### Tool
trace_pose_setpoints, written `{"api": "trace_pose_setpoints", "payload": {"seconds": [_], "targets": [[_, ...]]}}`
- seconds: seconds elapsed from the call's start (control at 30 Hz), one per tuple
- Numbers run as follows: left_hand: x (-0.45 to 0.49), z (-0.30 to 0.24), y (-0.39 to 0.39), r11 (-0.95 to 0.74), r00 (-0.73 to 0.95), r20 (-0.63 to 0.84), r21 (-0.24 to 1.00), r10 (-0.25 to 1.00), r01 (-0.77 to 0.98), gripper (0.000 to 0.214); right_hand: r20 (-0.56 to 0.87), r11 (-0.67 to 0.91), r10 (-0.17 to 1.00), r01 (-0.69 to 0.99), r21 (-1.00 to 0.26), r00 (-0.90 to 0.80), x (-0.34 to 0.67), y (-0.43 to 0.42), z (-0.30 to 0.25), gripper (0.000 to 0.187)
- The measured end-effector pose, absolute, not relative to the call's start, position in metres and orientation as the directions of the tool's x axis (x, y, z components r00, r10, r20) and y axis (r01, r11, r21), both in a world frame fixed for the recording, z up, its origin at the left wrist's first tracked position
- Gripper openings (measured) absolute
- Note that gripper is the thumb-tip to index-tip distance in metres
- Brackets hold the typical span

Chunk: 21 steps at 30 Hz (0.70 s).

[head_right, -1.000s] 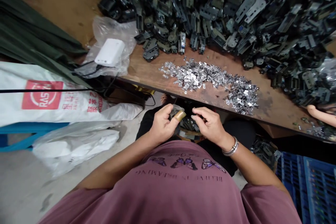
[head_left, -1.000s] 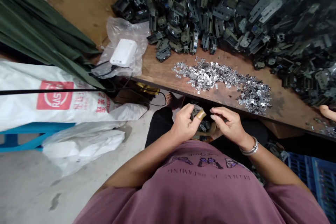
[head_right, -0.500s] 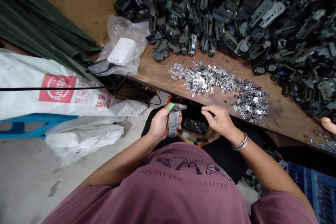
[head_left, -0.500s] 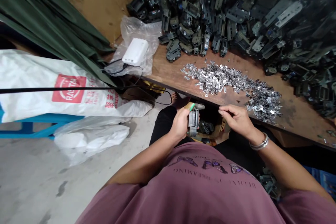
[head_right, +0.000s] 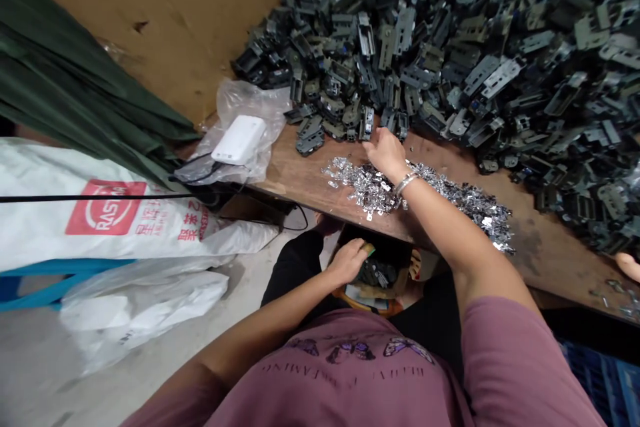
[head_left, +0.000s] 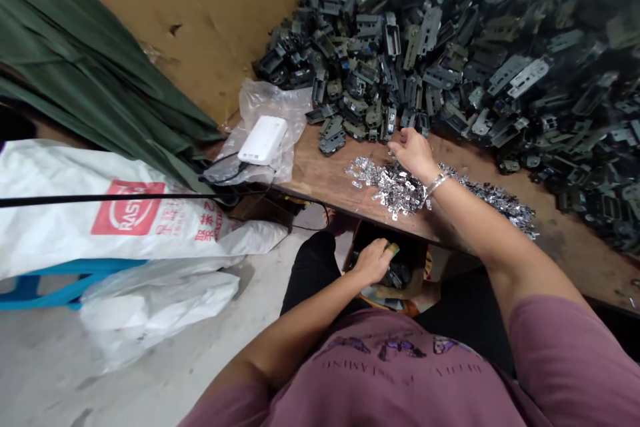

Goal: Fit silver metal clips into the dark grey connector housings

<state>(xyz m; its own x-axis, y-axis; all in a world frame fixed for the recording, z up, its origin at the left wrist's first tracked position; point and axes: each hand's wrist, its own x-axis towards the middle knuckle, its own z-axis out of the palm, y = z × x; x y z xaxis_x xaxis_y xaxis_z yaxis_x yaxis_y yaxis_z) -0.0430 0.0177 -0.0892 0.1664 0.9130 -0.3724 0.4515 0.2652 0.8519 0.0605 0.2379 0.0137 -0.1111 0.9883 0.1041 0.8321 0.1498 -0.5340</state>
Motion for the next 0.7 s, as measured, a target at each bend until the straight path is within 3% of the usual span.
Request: {"api": "trace_pose_setpoints", "payload": {"seconds": [0.1,0.2,0.27,0.33,0.43,0.53,0.63,0.7], "targets": [[-0.037,-0.084,0.017,0.22,0.178,-0.354,0.828,0.918,0.515,0.038,0.046,0.044,0.999,0.829,-0.557,-0.022,0.042,0.271,0.004,0.058],[-0.039,-0.075,0.015,0.151,0.255,-0.307,0.859,0.917,0.489,0.042,0.026,0.009,1.0,0.83,-0.558,0.007,0.036,0.286,0.001,0.037],[-0.046,-0.068,0.014,0.193,0.305,-0.301,0.921,0.904,0.338,0.041,0.043,0.015,0.999,0.807,-0.591,0.013,0.042,0.283,0.006,0.024],[-0.056,-0.061,0.014,0.305,0.319,-0.318,0.948,0.893,0.089,0.048,0.038,0.026,0.999,0.691,-0.722,0.002,0.054,0.266,0.014,0.022],[-0.07,-0.046,0.014,0.395,0.241,-0.334,0.874,0.911,-0.282,0.056,-0.092,-0.042,0.983,0.296,-0.954,-0.157,0.078,0.213,0.027,0.027],[-0.073,-0.032,0.014,0.342,0.214,-0.27,0.809,0.939,-0.478,0.065,-0.307,-0.336,0.865,-0.005,-0.942,-0.396,0.096,0.135,0.028,0.029],[-0.066,-0.023,0.012,0.376,0.353,-0.211,0.775,0.911,-0.507,0.076,-0.433,-0.568,0.693,-0.065,-0.821,-0.576,0.107,0.063,0.019,0.031],[-0.058,-0.02,0.01,0.428,0.421,-0.229,0.769,0.878,-0.475,0.072,-0.435,-0.546,0.669,-0.002,-0.838,-0.603,0.12,0.031,0.013,0.033]]}}
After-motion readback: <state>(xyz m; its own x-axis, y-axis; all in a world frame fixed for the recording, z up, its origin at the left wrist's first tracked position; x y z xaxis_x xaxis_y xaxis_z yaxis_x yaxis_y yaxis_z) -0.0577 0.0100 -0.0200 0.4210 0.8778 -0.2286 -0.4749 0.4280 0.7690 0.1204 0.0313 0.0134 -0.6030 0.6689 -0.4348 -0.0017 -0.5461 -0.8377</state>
